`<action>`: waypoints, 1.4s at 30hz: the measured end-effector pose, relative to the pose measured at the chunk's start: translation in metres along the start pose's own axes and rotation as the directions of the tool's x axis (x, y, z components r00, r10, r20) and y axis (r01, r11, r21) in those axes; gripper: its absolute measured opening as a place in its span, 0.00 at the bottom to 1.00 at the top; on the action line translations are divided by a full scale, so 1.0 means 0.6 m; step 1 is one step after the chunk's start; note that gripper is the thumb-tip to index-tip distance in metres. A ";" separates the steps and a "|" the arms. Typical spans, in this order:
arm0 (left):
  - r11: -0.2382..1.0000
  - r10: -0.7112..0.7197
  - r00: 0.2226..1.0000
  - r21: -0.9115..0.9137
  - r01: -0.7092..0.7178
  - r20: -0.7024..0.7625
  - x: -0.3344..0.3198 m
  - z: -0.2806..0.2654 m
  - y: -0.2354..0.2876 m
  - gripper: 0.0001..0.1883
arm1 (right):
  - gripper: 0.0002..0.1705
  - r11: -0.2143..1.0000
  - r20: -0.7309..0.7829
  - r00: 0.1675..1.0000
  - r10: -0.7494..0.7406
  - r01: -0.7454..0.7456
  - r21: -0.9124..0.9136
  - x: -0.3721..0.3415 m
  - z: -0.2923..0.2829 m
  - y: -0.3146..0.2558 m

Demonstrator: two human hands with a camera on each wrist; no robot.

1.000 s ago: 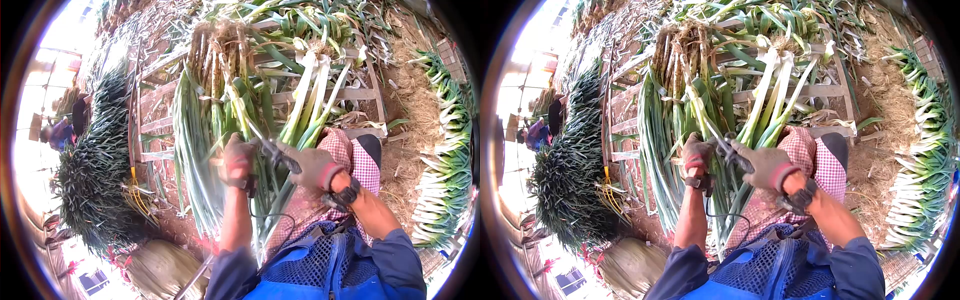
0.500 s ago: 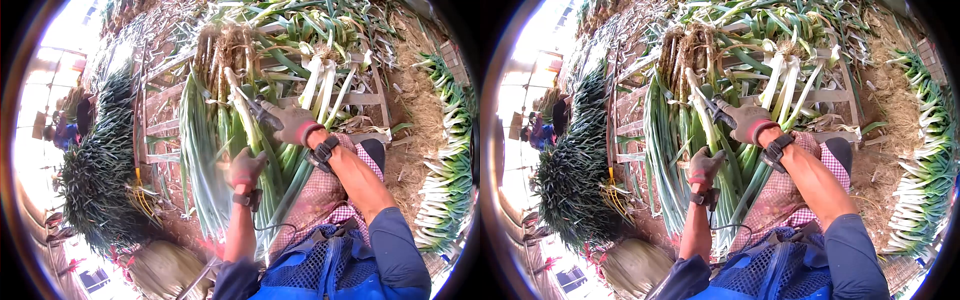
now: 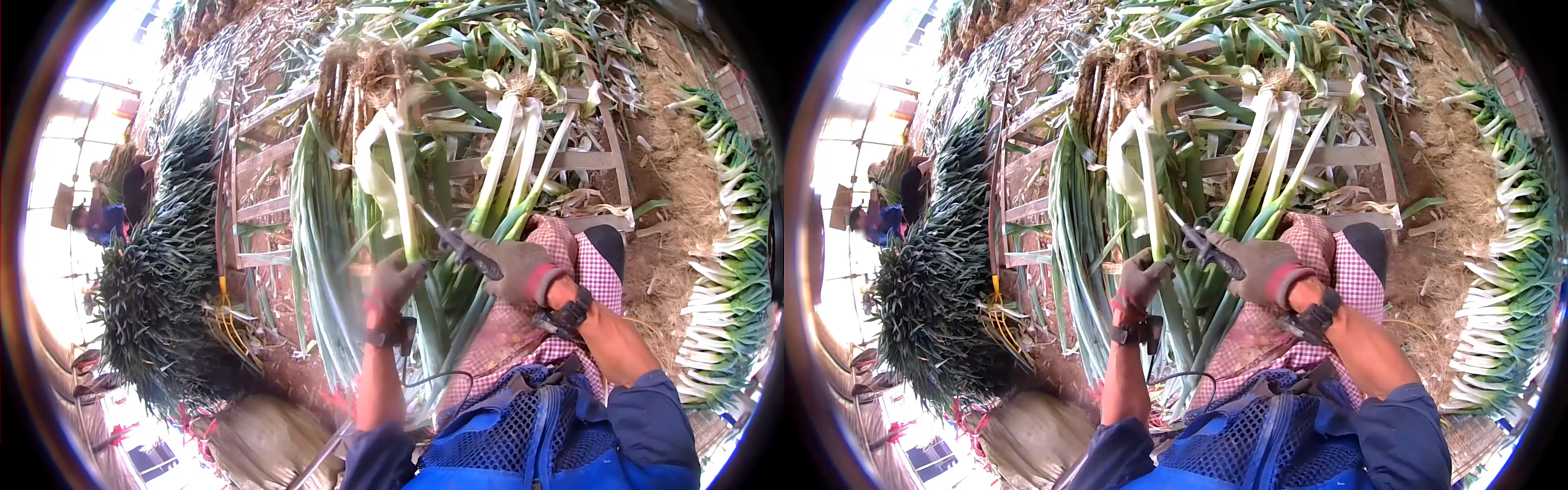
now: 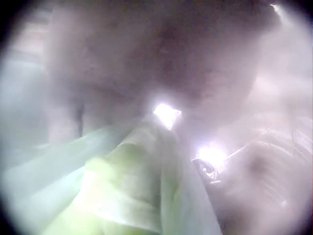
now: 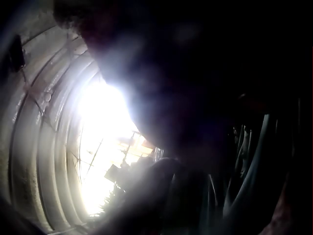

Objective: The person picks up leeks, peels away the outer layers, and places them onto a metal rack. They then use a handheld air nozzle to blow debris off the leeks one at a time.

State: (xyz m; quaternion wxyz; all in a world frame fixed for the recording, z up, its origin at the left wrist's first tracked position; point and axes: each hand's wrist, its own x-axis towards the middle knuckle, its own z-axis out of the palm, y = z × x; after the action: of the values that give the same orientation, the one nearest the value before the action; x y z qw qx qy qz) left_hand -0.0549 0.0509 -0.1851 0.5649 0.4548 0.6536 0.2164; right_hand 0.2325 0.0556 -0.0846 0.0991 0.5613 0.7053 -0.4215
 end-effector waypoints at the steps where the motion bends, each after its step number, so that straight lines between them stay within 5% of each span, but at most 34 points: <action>1: 0.999 0.015 0.999 -0.031 -0.013 0.038 -0.011 0.008 0.008 0.13 | 0.59 0.998 0.027 0.997 0.066 -0.066 0.011 -0.019 -0.020 -0.009; 4: 0.994 -0.017 0.998 0.105 0.011 0.057 -0.029 0.051 -0.016 0.12 | 0.59 0.986 -0.196 0.977 0.081 -0.050 0.159 -0.011 -0.019 0.024; 9: 0.901 -0.007 0.997 0.432 0.037 -0.072 -0.056 0.103 -0.002 0.19 | 0.60 0.988 -0.223 0.963 0.149 -0.136 0.072 0.037 -0.028 0.055; 13: 0.866 0.008 0.996 0.498 0.036 -0.087 -0.060 0.106 -0.007 0.21 | 0.60 0.983 -0.129 0.976 0.176 -0.167 0.080 0.048 -0.037 0.044; 26: 0.875 0.046 0.998 0.484 -0.018 -0.046 -0.059 0.103 -0.002 0.19 | 0.60 0.971 -0.049 0.977 0.205 -0.197 0.139 0.014 -0.030 0.050; 29: 0.976 0.066 0.997 0.210 -0.055 -0.041 -0.050 0.099 0.012 0.10 | 0.63 0.973 -0.135 0.981 0.143 -0.114 0.199 -0.010 0.002 0.075; 31: 0.997 0.022 0.999 0.079 -0.019 -0.031 -0.045 0.088 0.066 0.10 | 0.64 0.957 -0.019 0.975 0.220 -0.212 0.195 -0.051 -0.026 0.048; 35: 0.981 0.196 0.980 0.013 -0.196 0.021 -0.014 0.064 0.165 0.10 | 0.62 0.984 -0.101 0.993 0.066 -0.048 0.174 -0.096 -0.011 0.077; 37: 0.976 0.218 0.975 -0.005 -0.218 0.045 -0.028 0.064 0.259 0.10 | 0.62 0.980 -0.274 0.961 0.039 0.017 0.199 -0.117 0.001 0.094; 42: 0.950 0.300 0.953 0.078 -0.302 0.025 0.023 0.094 0.350 0.12 | 0.61 0.923 -0.434 0.898 0.065 0.111 0.368 -0.175 -0.015 0.090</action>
State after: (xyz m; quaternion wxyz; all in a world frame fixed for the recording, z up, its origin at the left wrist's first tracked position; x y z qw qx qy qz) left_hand 0.0724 0.1530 -0.0403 0.5107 0.5728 0.5812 0.2706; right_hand 0.3193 -0.0113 -0.0405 -0.1789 0.6414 0.6199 -0.4150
